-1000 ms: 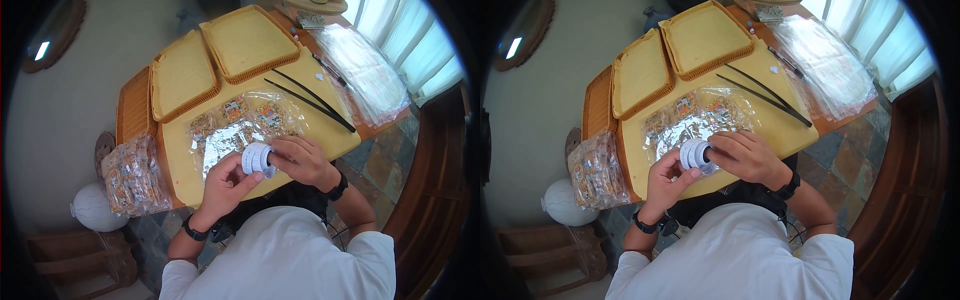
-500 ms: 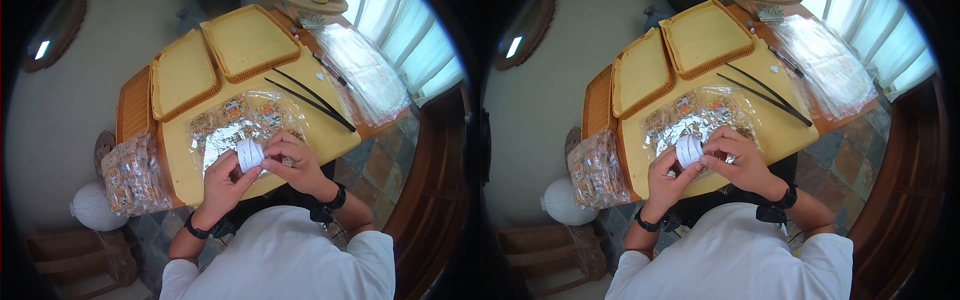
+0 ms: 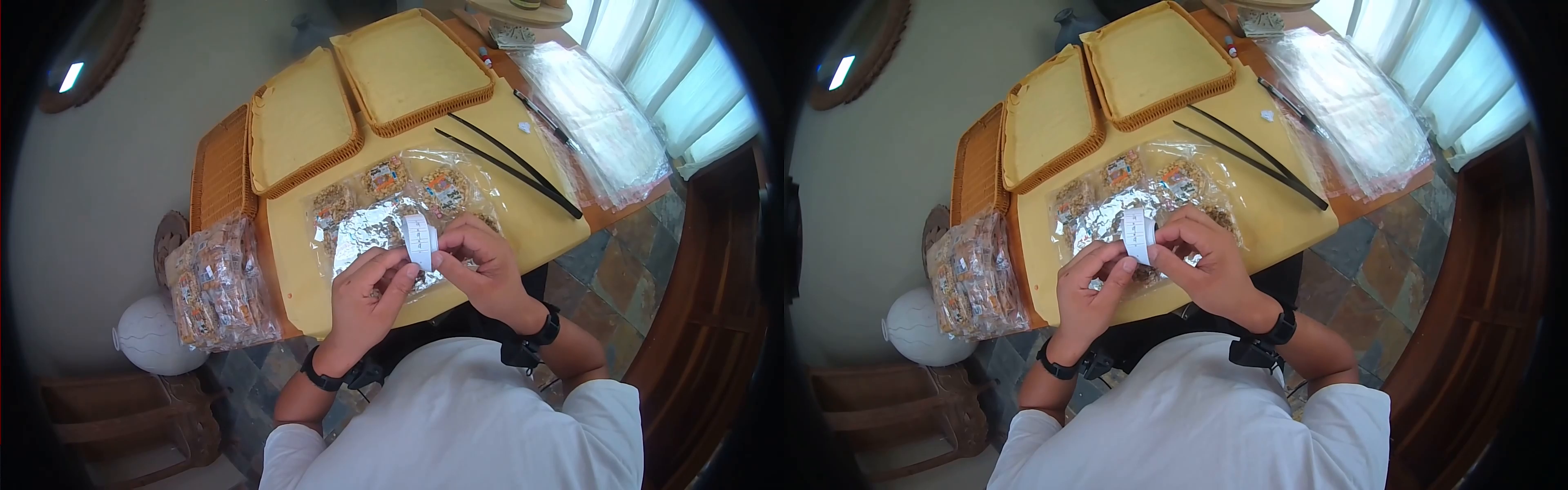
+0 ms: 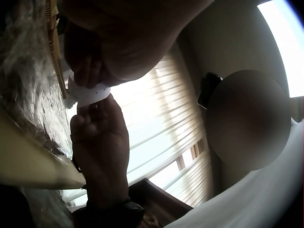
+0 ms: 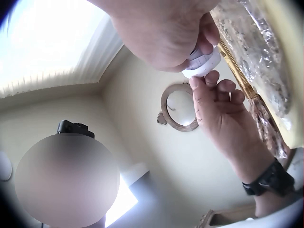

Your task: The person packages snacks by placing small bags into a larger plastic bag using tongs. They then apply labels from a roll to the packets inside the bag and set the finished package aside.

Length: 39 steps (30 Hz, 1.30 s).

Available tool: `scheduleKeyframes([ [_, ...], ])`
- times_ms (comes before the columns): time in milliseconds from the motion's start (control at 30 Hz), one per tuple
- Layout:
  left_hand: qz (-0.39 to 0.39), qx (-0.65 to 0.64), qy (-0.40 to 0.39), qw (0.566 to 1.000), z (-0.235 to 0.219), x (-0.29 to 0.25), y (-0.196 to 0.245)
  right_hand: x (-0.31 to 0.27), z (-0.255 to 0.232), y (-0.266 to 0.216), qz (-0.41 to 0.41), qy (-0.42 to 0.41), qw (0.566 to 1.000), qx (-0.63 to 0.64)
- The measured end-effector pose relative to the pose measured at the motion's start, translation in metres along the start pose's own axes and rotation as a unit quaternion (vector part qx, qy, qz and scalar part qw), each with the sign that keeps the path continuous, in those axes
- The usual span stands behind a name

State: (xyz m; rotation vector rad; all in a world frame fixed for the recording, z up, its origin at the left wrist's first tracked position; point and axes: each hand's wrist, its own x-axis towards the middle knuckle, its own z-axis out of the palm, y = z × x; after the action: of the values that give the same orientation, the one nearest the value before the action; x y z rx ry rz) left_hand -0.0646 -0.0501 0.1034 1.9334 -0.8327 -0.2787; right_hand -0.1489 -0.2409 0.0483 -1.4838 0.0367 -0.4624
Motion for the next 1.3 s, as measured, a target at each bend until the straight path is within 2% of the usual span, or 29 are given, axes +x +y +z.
scheduleKeyframes([
  [67,-0.003,-0.012,0.004,1.000,0.000,0.000,0.001,0.000,0.000,-0.003,-0.041,-0.009,0.999,-0.033],
  [300,-0.005,-0.006,-0.013,1.000,0.001,0.001,-0.004,-0.002,0.001,-0.006,-0.048,-0.020,0.997,-0.048],
  [400,0.012,0.008,-0.013,1.000,0.002,0.000,-0.005,-0.007,0.004,-0.002,-0.018,-0.017,1.000,0.010],
  [567,-0.005,0.029,-0.028,0.999,0.001,0.000,-0.005,-0.011,0.010,0.008,0.082,-0.008,0.984,0.155],
  [767,-0.012,0.030,-0.008,0.999,0.003,0.001,-0.001,-0.011,0.013,0.014,0.058,-0.027,0.991,0.118],
  [900,-0.026,0.037,-0.024,0.999,0.003,0.001,0.002,-0.009,0.009,0.010,0.035,-0.031,0.996,0.082],
  [967,-0.048,-0.024,-0.029,0.998,0.003,0.001,0.004,-0.011,0.009,0.012,0.036,-0.026,0.996,0.084],
  [1100,-0.042,-0.034,-0.027,0.998,0.002,0.000,-0.004,-0.011,0.011,0.012,0.050,-0.017,0.995,0.090],
  [1167,-0.032,-0.025,-0.015,0.999,0.003,0.000,-0.007,-0.012,0.013,0.004,0.118,-0.002,0.986,0.120],
  [1300,-0.036,-0.047,-0.011,0.998,0.001,-0.002,-0.008,-0.013,0.011,0.006,0.078,-0.006,0.994,0.074],
])
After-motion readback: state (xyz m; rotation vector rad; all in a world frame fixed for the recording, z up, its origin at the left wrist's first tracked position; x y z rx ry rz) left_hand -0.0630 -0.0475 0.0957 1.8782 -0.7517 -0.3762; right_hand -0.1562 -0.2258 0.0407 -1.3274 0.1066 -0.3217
